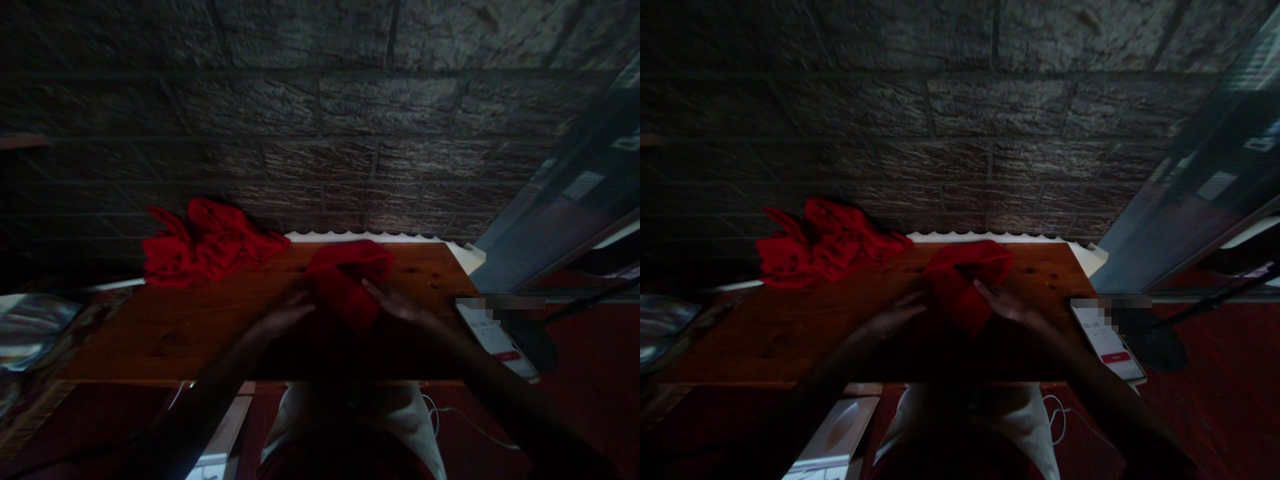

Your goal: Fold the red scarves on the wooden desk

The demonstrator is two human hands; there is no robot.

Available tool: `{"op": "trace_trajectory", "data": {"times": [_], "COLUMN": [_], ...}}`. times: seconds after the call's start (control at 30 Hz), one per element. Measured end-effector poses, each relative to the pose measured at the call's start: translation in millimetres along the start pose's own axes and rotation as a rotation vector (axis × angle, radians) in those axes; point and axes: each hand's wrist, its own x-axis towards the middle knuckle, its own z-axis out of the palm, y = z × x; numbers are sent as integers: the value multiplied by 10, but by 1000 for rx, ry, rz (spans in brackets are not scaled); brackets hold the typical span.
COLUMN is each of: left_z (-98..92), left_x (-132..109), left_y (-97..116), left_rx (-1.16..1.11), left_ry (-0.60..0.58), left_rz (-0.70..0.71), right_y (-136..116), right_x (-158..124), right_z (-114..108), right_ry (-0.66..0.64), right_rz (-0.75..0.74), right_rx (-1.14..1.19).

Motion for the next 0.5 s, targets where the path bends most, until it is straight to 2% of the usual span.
{"op": "trace_trajectory", "data": {"times": [0.13, 0.23, 0.3, 0.43, 0.47, 0.5], "left_z": [-186, -277, -280, -79, 6, 95], "left_x": [-287, -408, -420, -373, -365, -361], "left_y": [67, 147, 180, 180, 162, 132], "left_rx": [298, 544, 688, 987, 1038, 1083], "left_ry": [-270, -348, -267, 139, 180, 171], "left_rz": [16, 96, 152, 334, 401, 469], "right_y": [134, 249, 311, 373, 374, 373], "right_x": [-95, -114, -112, -162, -198, -243], "right_z": [1, -5, 3, 105, 151, 202], "right_ry": [-97, -123, -65, 151, 196, 221], "right_rz": [11, -37, -74, -169, -205, -250], "right_rx": [-186, -215, -230, -435, -524, -624]}}
